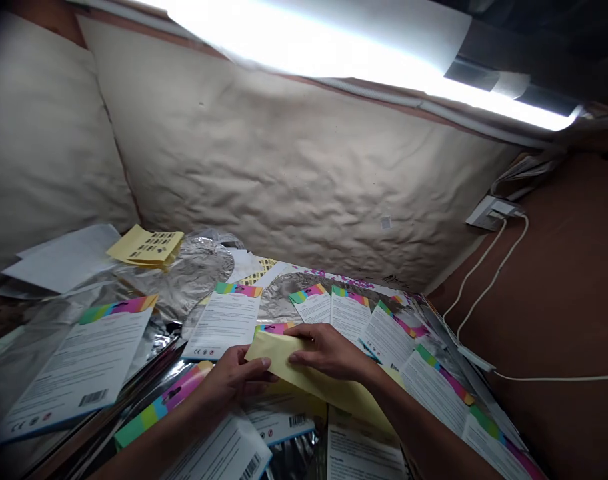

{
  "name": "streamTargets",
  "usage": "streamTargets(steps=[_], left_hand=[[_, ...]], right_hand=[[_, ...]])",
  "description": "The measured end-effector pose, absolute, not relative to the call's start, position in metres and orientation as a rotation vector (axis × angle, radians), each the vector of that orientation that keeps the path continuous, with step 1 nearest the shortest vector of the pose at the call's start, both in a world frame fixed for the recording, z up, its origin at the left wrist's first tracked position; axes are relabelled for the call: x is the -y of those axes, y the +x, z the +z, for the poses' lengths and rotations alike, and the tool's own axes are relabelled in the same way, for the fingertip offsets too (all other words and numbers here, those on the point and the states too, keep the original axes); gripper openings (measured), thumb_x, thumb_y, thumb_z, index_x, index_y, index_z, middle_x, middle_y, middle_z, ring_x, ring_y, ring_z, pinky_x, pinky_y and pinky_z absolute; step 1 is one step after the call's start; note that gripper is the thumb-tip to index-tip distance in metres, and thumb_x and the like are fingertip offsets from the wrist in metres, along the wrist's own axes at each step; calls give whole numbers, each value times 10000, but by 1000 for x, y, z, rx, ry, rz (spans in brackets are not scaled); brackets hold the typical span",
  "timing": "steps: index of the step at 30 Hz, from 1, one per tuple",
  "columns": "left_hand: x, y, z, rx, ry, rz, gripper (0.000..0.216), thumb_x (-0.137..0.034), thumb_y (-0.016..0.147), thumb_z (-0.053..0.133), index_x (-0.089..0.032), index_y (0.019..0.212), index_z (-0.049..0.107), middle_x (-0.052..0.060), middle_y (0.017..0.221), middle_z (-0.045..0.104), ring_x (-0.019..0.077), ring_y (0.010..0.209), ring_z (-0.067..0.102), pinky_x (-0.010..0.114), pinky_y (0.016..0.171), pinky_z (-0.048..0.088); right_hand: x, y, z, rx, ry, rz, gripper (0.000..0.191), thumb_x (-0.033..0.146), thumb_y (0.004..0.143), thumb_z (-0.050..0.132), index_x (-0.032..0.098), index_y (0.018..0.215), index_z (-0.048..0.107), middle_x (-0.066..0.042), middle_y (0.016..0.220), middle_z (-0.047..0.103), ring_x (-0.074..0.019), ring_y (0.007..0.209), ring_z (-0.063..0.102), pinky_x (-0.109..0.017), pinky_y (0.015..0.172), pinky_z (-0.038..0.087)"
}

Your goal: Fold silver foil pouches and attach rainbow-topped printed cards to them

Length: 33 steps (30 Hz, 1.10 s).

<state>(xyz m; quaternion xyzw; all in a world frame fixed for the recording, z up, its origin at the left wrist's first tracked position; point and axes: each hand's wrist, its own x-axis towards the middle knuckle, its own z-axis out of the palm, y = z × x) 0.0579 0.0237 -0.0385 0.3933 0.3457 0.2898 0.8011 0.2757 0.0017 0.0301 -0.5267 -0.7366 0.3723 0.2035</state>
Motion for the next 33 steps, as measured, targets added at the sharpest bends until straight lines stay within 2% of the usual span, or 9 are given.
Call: streamTargets(steps=[2,5,7,9,11,15,20,26,33], left_hand=[[-22,59,-39,-759,841,629,492,-398,643,852,-86,985,684,118,910,744,195,779,718,215,635,547],[-21,59,-39,-782,747,687,435,-333,650,860,-99,956,658,105,867,748,191,759,726,207,622,556],[-22,59,-38,-788,681,723,382,-264,662,853,-103,938,645,102,860,746,187,750,730,196,601,555],[-22,59,-36,-774,643,739,331,-197,681,828,-91,931,640,113,858,743,190,741,734,194,592,558],[-22,59,-33,-750,628,748,296,-150,702,797,-79,939,635,126,859,741,200,752,738,199,598,565],[-20,58,-28,-723,570,791,256,-117,714,773,-101,915,614,119,884,743,202,786,741,207,632,575],[-20,58,-28,-660,603,757,339,-186,702,798,-90,985,639,121,917,743,195,793,737,201,626,563],[-21,57,-30,-655,730,744,419,-387,693,833,-81,935,682,121,855,738,144,701,692,201,617,513],[-22,54,-26,-730,785,815,378,-392,663,823,-116,890,700,79,799,717,136,677,654,199,580,452]], right_hand=[[0,274,26,2043,-1501,930,442,305,834,701,287,1271,637,-29,1234,676,-263,1116,626,-383,961,485],[5,269,20,2040,-1544,532,463,255,806,729,275,1258,629,-61,1310,615,-276,1202,557,-433,1005,452],[10,264,18,2025,-1519,244,358,219,824,711,258,1176,663,-79,1270,616,-276,1193,538,-451,990,450],[15,259,19,2019,-1468,102,229,205,863,673,250,1088,685,-79,1183,640,-260,1126,555,-435,934,473],[22,253,23,2059,-1425,66,194,230,870,685,253,1063,684,-71,1139,653,-252,1070,567,-420,889,482],[29,243,24,2171,-1410,0,371,268,795,783,253,1142,651,-72,1182,660,-270,1052,572,-439,885,464],[27,246,7,2120,-1363,-95,301,68,870,572,235,1100,669,-61,1052,708,-234,927,624,-385,787,480],[22,253,-3,2031,-1390,-165,308,80,902,504,238,1077,703,-59,989,720,-220,880,637,-359,756,497],[17,255,-8,2001,-1404,-165,310,73,913,497,233,1085,700,-58,988,714,-222,898,628,-363,776,496]])
